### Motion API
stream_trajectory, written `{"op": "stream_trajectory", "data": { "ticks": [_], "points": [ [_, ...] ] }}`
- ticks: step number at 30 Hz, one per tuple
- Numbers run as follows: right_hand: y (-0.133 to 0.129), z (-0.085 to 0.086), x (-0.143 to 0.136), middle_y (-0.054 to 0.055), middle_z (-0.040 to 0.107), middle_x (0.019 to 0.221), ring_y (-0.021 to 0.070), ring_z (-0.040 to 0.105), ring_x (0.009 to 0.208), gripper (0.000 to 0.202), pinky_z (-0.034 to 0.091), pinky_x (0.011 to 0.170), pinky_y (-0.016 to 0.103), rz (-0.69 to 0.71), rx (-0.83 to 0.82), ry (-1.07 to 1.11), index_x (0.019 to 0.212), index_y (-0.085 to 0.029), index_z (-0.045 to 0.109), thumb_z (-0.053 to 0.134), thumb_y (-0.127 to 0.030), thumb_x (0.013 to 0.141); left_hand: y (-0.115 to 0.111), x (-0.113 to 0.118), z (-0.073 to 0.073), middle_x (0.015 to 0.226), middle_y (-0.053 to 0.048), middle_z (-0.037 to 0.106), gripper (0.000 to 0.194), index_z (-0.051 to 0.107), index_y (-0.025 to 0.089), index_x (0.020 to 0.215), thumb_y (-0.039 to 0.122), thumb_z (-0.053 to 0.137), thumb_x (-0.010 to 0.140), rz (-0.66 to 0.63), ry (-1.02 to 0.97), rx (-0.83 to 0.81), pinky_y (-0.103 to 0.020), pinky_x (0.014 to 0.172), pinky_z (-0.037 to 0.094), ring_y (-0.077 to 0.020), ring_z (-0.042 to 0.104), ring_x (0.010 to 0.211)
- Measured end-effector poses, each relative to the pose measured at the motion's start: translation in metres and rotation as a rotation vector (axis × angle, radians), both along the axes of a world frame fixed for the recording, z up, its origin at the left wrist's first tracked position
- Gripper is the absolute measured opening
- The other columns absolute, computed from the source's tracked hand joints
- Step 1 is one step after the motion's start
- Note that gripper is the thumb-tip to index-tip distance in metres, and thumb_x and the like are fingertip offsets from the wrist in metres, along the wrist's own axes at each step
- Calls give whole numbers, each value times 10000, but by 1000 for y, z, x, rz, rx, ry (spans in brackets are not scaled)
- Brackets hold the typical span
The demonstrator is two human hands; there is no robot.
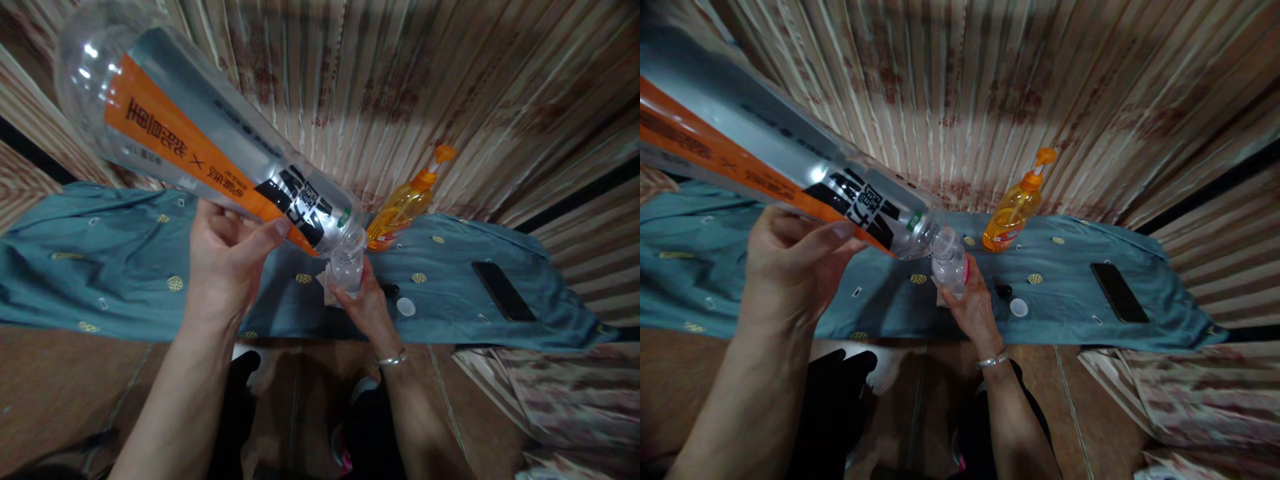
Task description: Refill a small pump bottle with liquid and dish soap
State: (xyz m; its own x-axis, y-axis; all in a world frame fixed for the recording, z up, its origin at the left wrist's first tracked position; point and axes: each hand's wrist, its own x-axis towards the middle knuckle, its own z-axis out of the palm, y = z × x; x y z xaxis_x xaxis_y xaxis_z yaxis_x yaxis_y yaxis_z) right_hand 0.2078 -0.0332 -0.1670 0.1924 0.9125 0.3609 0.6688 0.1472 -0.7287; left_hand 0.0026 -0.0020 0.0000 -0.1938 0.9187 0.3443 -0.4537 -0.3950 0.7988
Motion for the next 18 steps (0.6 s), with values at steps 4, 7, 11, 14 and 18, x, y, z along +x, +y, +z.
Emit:
{"op": "stream_trajectory", "data": {
  "ticks": [4, 7, 11, 14, 18],
  "points": [
    [0, 0, 0, 224, 670, 1520, 367, 672, 1405, 857, 572, 1161, 547, -7, 7, 1, 1595, -126, 445, 800, -411, 870, 0, -1, 0, 894, -3, 742, 502, 611, 231, 840, 92, 961, 508, -2, -1, -7, -599, 1075, 623, -225, 752, 872],
    [0, 0, 0, 227, 663, 1529, 369, 673, 1403, 870, 573, 1158, 553, -1, -1, 5, 1604, -124, 435, 800, -406, 867, 0, -1, -1, 892, 2, 740, 497, 609, 232, 844, 93, 957, 518, -5, 9, -2, -603, 1075, 621, -228, 756, 876],
    [0, 0, 0, 218, 666, 1529, 367, 677, 1398, 862, 578, 1155, 555, -8, 2, 0, 1602, -136, 442, 798, -413, 868, 0, -2, -1, 916, -5, 739, 490, 622, 232, 853, 99, 959, 522, 1, 21, -14, -582, 1078, 619, -236, 761, 914],
    [0, 1, 0, 213, 673, 1521, 364, 669, 1408, 868, 579, 1156, 554, 2, -6, 1, 1614, -136, 431, 795, -404, 872, 1, -3, -2, 930, -8, 739, 478, 628, 233, 848, 94, 958, 532, -8, 24, -4, -578, 1080, 616, -238, 761, 935],
    [1, 0, 1, 206, 686, 1505, 361, 676, 1399, 867, 585, 1150, 548, 3, 1, 7, 1614, -140, 435, 794, -420, 876, 1, -3, -3, 933, -21, 745, 474, 631, 230, 855, 110, 971, 547, -19, 32, 15, -590, 1078, 617, -257, 768, 955]
  ]
}}
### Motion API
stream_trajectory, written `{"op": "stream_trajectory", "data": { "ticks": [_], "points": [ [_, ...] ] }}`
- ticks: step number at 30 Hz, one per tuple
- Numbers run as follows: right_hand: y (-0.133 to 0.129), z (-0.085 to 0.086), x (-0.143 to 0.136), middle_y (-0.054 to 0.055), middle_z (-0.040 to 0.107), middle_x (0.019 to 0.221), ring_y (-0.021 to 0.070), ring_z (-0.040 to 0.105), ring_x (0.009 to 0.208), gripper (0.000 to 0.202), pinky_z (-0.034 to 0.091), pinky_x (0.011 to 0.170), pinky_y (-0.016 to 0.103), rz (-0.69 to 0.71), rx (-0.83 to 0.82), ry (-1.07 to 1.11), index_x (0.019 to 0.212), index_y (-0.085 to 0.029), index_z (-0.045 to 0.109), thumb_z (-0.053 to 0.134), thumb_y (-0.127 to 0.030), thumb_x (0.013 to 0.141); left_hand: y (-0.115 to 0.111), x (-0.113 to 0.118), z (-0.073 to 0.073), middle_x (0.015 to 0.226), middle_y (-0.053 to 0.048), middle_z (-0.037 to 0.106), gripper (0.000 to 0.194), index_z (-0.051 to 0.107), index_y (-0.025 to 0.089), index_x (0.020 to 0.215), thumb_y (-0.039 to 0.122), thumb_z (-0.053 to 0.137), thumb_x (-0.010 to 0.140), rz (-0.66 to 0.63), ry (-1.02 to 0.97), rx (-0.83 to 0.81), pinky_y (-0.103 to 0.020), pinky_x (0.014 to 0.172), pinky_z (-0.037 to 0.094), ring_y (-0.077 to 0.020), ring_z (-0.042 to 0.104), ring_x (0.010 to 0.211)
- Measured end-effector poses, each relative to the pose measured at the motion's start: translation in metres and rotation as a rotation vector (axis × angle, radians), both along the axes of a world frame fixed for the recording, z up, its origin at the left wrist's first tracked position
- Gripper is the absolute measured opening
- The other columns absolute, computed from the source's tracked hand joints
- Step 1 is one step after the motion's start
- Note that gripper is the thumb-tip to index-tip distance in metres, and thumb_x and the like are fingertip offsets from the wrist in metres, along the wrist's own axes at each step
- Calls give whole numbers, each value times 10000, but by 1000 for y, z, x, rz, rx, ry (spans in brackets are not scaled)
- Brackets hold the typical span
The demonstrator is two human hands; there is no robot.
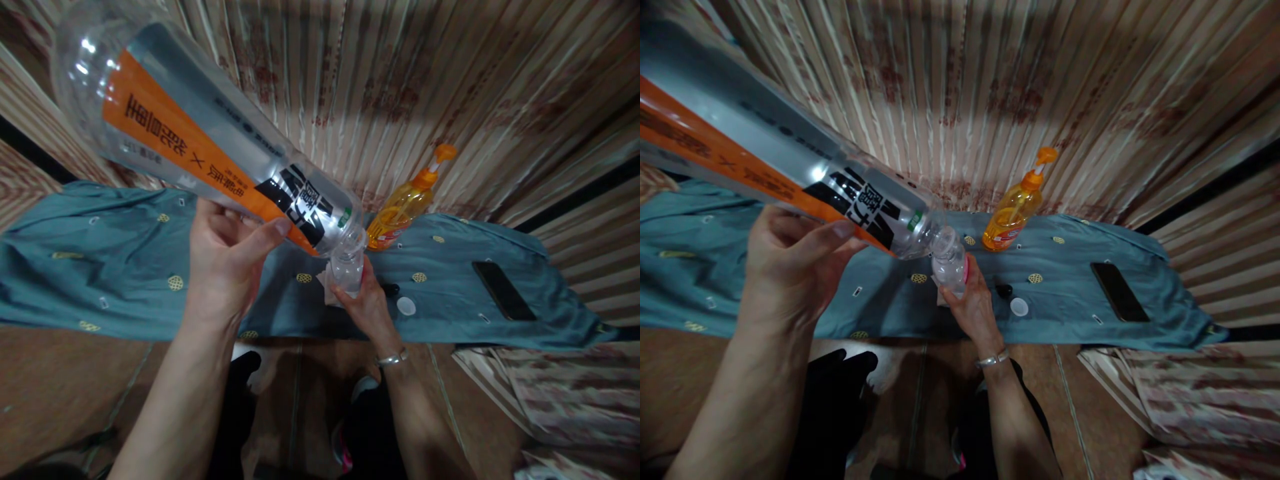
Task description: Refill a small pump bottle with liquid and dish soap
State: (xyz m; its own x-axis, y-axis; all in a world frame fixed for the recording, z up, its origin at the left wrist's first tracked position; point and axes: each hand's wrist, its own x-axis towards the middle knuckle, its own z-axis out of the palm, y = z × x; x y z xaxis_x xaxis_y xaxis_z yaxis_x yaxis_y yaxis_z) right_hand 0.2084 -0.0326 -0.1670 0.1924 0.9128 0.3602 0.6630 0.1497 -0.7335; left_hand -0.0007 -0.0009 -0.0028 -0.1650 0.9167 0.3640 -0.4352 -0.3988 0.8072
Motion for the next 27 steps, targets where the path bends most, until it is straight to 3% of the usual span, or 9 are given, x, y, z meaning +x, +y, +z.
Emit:
{"op": "stream_trajectory", "data": {
  "ticks": [7, 15, 27],
  "points": [
    [0, 0, 0, 215, 692, 1493, 365, 685, 1385, 867, 587, 1140, 553, -6, -8, 2, 1609, -138, 440, 797, -444, 880, 0, 3, 2, 925, -12, 761, 560, 637, 230, 836, 129, 1014, 435, 38, -36, -35, -644, 1131, 580, -270, 765, 948],
    [0, 3, -1, 207, 689, 1496, 357, 675, 1399, 869, 580, 1148, 543, 1, -20, -1, 1619, -144, 426, 792, -441, 889, 1, -1, -1, 942, -9, 755, 488, 643, 235, 851, 123, 983, 518, 11, -3, -10, -607, 1130, 585, -255, 767, 978],
    [0, 3, -1, 225, 684, 1500, 369, 672, 1402, 873, 572, 1163, 559, -8, -19, 7, 1606, -123, 440, 801, -423, 869, 0, -1, -1, 950, -16, 764, 493, 657, 236, 875, 115, 987, 528, -5, -3, -3, -624, 1133, 577, -265, 773, 982]
  ]
}}
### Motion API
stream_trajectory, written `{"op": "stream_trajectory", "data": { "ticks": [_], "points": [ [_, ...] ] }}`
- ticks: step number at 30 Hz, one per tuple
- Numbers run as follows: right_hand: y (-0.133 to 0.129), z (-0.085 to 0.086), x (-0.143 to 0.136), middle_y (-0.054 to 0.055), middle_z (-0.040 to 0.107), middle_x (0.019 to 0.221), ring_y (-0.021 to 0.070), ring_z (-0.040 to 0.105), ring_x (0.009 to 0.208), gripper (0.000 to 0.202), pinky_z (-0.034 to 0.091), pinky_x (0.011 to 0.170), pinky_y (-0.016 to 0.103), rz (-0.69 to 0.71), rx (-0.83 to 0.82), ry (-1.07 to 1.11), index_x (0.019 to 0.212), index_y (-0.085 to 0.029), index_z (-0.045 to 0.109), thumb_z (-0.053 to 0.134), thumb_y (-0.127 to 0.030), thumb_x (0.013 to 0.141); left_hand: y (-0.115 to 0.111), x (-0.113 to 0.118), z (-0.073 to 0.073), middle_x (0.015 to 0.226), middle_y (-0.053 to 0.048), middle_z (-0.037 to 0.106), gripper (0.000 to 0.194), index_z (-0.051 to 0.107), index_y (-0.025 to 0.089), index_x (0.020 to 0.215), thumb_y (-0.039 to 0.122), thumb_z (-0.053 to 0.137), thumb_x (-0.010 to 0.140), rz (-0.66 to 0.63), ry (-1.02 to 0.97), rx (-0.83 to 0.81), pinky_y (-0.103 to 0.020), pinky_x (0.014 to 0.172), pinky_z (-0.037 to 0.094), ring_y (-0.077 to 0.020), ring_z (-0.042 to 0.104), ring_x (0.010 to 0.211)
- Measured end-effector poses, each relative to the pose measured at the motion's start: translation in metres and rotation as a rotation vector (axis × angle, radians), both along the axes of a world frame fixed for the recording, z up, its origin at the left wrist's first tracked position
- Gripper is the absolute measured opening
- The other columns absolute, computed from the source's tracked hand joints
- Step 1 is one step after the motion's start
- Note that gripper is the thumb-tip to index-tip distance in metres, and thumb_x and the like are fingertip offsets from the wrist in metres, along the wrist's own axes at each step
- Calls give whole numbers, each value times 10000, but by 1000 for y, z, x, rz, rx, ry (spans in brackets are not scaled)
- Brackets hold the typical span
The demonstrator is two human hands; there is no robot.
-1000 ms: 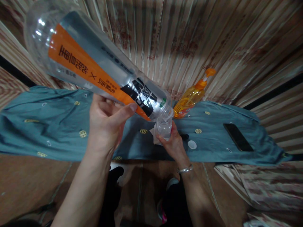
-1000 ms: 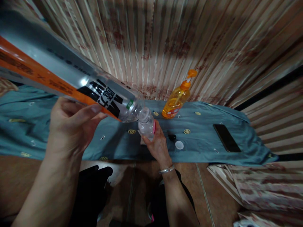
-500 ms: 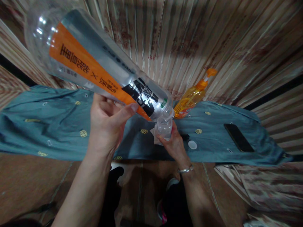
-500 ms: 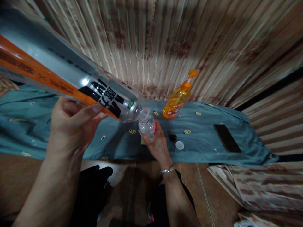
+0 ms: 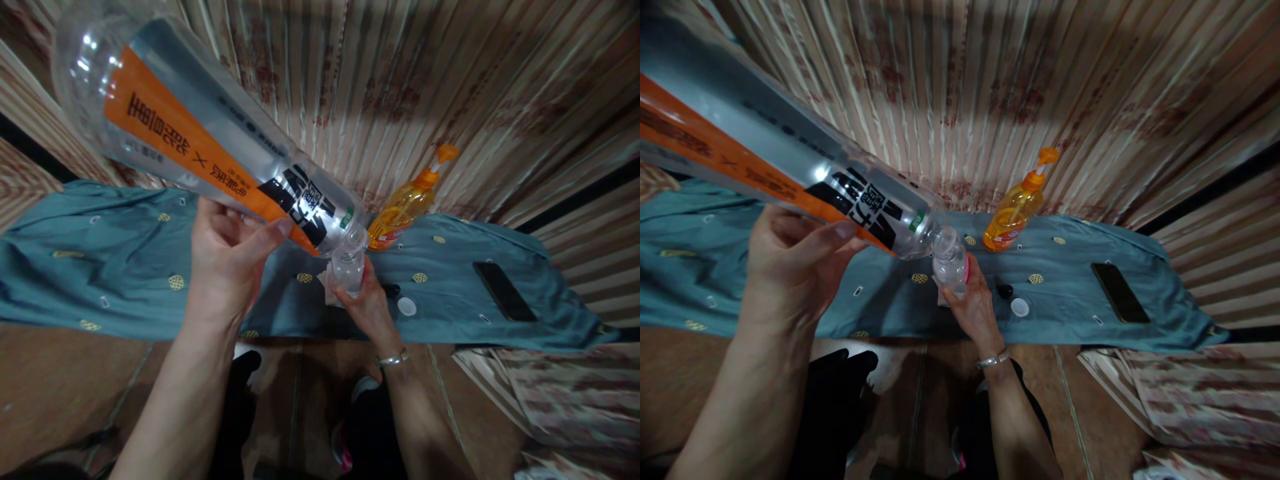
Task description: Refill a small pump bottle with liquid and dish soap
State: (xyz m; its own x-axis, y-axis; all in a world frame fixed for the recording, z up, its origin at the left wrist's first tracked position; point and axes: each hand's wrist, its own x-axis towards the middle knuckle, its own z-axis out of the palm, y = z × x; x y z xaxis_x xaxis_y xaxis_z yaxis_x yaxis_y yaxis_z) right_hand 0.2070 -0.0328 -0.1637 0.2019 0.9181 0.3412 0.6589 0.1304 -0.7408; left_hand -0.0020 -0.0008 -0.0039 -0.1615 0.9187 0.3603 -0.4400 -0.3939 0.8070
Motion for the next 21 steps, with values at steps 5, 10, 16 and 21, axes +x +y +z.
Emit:
{"op": "stream_trajectory", "data": {
  "ticks": [5, 10, 16, 21],
  "points": [
    [-1, 0, 0, 228, 683, 1501, 374, 666, 1411, 863, 569, 1169, 564, 8, 4, -3, 1605, -118, 440, 792, -424, 879, 1, 0, 0, 941, -11, 754, 496, 659, 234, 858, 121, 990, 506, 11, 4, -8, -614, 1112, 590, -263, 774, 956],
    [0, 0, 0, 224, 674, 1517, 366, 665, 1414, 867, 568, 1173, 551, 1, 10, 0, 1606, -121, 441, 798, -413, 872, 0, -1, 0, 933, -14, 747, 482, 648, 235, 864, 126, 980, 531, 12, 14, -8, -597, 1114, 587, -258, 766, 975],
    [0, 1, -1, 225, 678, 1512, 367, 667, 1411, 871, 565, 1169, 555, -2, 3, 6, 1603, -120, 442, 800, -423, 870, 0, -1, -1, 960, -9, 744, 520, 637, 238, 878, 137, 999, 519, 17, 19, -14, -627, 1134, 570, -263, 765, 998],
    [-1, 1, 0, 212, 669, 1527, 364, 663, 1415, 865, 564, 1170, 554, 9, 3, 10, 1615, -143, 438, 795, -434, 882, 1, -4, -4, 959, -14, 743, 488, 646, 242, 882, 141, 996, 557, 3, 42, 1, -636, 1129, 573, -267, 766, 1002]
  ]
}}
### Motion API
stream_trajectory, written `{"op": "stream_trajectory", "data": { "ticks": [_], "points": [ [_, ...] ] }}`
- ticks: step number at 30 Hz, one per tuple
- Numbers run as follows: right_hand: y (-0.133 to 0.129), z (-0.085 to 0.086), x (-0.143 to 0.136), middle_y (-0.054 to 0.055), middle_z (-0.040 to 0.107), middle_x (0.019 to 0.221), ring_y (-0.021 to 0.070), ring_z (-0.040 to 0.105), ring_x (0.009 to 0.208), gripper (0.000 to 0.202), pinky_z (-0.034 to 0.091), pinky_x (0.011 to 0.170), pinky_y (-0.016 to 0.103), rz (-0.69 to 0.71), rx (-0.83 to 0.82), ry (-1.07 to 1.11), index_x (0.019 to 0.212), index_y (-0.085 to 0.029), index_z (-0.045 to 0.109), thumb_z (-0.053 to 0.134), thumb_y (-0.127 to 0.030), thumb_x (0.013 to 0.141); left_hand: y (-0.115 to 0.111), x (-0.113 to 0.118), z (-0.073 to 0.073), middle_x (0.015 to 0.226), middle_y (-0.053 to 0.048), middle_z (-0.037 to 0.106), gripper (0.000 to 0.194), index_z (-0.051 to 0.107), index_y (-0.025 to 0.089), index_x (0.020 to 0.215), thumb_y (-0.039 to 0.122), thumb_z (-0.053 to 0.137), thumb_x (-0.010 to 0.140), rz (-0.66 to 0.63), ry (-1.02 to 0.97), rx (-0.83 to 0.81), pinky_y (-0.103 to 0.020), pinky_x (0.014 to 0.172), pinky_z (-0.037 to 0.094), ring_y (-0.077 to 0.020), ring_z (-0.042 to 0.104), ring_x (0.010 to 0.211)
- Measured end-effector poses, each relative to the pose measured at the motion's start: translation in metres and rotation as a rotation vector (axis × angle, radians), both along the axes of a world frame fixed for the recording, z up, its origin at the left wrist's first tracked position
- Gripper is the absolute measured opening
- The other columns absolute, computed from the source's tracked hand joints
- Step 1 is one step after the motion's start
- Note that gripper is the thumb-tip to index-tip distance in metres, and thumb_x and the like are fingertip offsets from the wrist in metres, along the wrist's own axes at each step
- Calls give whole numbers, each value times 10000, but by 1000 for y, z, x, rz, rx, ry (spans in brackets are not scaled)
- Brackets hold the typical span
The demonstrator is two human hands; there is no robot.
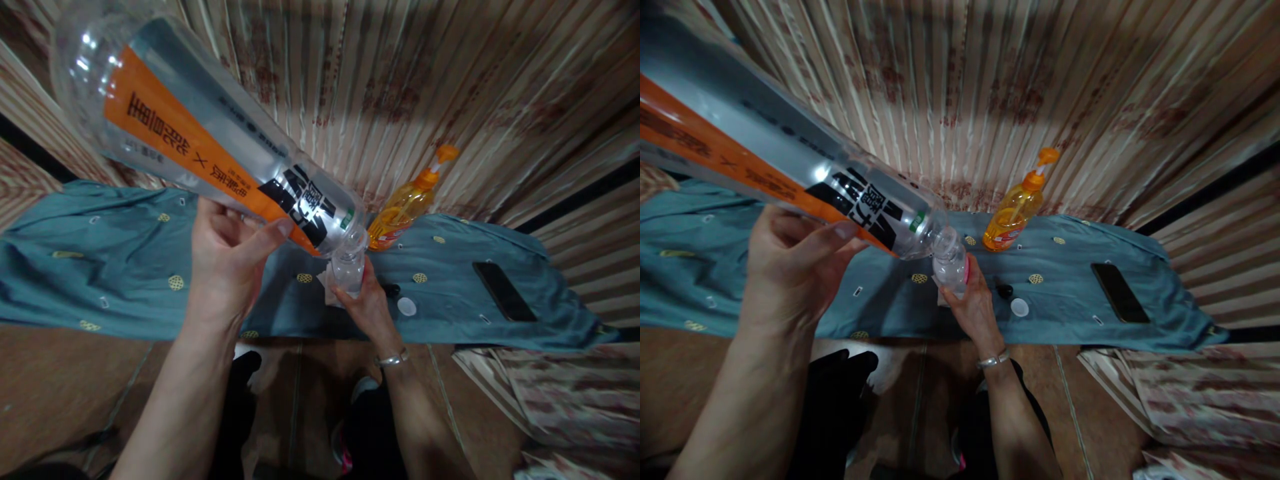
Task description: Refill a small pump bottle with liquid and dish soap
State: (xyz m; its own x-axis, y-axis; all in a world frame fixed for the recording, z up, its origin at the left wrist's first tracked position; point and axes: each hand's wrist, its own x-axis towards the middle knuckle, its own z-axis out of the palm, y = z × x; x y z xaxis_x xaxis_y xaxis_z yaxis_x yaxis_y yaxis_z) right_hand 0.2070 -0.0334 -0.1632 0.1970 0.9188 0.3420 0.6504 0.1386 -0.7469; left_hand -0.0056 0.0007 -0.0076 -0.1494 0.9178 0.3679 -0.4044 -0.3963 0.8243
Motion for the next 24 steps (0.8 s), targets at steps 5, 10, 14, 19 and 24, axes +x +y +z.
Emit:
{"op": "stream_trajectory", "data": {
  "ticks": [5, 10, 14, 19, 24],
  "points": [
    [0, -1, 1, 223, 670, 1522, 370, 661, 1418, 871, 562, 1172, 560, 5, 5, -6, 1616, -130, 434, 793, -451, 891, 0, -1, 0, 958, -23, 745, 477, 657, 232, 892, 113, 988, 570, -21, -18, 19, -632, 1154, 554, -278, 765, 1041],
    [0, -1, 0, 224, 674, 1517, 367, 672, 1405, 863, 568, 1166, 550, 0, 12, -7, 1605, -129, 445, 795, -461, 889, 0, -1, -1, 955, -9, 739, 495, 652, 234, 881, 109, 996, 547, -12, -25, 14, -674, 1150, 542, -275, 762, 990],
    [0, 0, -1, 227, 674, 1515, 368, 673, 1404, 861, 572, 1166, 544, -11, 7, -5, 1599, -120, 453, 805, -447, 884, 0, -1, -1, 949, -6, 739, 469, 655, 238, 880, 111, 985, 573, -19, -15, 21, -666, 1164, 533, -271, 765, 1004],
    [0, 1, 0, 213, 683, 1509, 369, 675, 1401, 858, 575, 1160, 556, 1, -2, 8, 1609, -141, 445, 805, -432, 887, -1, 0, 1, 988, -14, 766, 471, 666, 237, 909, 90, 968, 579, -30, -24, 20, -666, 1191, 521, -281, 765, 1068],
    [0, 0, 1, 220, 676, 1515, 376, 656, 1425, 884, 564, 1172, 563, 0, -8, 6, 1615, -134, 434, 814, -394, 860, 0, 0, 0, 942, -6, 750, 481, 647, 229, 868, 99, 986, 551, -6, -43, 18, -657, 1158, 550, -261, 771, 980]
  ]
}}
